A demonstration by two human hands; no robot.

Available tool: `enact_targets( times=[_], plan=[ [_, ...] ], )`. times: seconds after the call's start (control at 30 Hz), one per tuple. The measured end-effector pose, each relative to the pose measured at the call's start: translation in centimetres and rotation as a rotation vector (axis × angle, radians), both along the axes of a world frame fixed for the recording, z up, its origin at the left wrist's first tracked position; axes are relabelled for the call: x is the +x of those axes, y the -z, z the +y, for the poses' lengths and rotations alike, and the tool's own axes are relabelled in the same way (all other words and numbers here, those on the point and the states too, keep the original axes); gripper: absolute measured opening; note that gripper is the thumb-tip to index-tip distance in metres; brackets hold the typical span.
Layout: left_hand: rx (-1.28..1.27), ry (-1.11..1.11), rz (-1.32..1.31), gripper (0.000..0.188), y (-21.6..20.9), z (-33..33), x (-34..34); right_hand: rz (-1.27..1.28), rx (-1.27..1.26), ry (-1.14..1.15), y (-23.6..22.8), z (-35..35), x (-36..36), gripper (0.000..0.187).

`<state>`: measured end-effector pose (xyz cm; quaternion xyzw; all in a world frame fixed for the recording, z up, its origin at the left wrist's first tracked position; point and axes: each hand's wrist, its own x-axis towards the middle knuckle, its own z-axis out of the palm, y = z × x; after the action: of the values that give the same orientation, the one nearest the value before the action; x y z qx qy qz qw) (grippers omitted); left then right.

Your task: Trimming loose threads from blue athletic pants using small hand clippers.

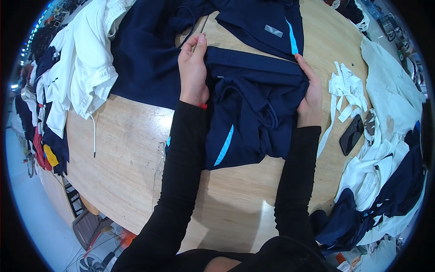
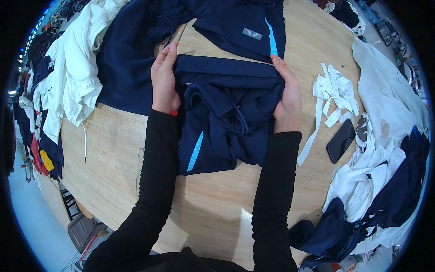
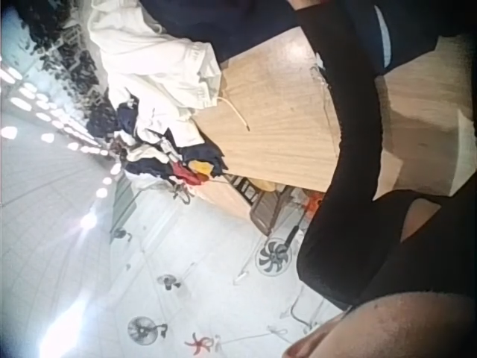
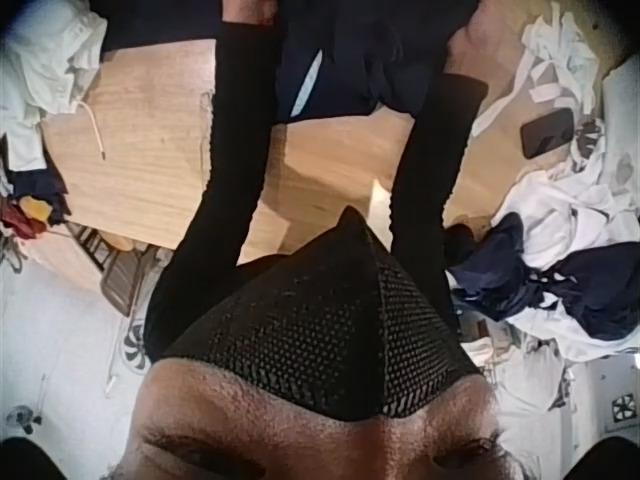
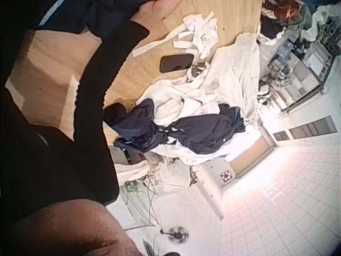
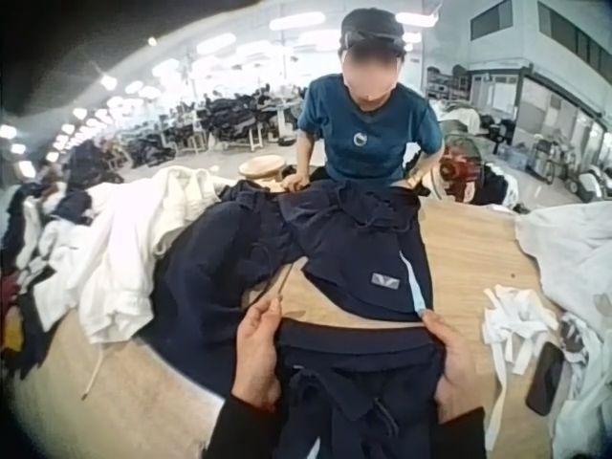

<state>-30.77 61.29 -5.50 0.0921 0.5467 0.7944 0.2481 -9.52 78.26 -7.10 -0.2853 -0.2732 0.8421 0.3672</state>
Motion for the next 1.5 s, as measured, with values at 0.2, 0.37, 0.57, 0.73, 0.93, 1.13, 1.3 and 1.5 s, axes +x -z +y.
enact_targets(
  times=[0.2,0.37,0.57,0.73,0.93,1.13,1.3,1.5],
  plan=[
    [0.010,0.003,-0.006,0.038,-0.1,-0.1,-0.2,0.004,0.006,-0.002,0.0,-0.1,-0.2,0.030],
    [-0.013,-0.008,0.021,0.037,-0.2,-0.2,-0.2,-0.016,-0.009,0.000,-0.2,-0.3,-0.3,0.028],
    [0.005,0.007,0.038,0.033,-0.4,-0.3,0.0,-0.035,0.033,0.014,-0.3,-0.3,-0.3,0.027],
    [0.069,0.007,0.136,0.030,-0.7,-0.2,0.1,0.007,0.103,0.036,-0.7,-0.8,-0.5,0.028],
    [0.194,-0.031,0.199,0.028,-0.8,-0.6,0.0,0.087,0.225,0.070,-1.5,-1.6,-0.7,0.028],
    [0.311,-0.027,0.187,0.025,-0.8,-1.2,-0.1,0.156,0.375,0.102,-1.6,-2.1,-0.5,0.028],
    [0.387,-0.041,0.173,0.034,-0.1,-1.6,-0.9,0.133,0.413,0.164,-2.6,-3.4,-1.0,0.025],
    [0.341,-0.037,0.129,0.049,-0.4,-1.9,-0.5,0.135,0.449,0.154,-2.2,-2.8,-0.7,0.023]
  ],
)
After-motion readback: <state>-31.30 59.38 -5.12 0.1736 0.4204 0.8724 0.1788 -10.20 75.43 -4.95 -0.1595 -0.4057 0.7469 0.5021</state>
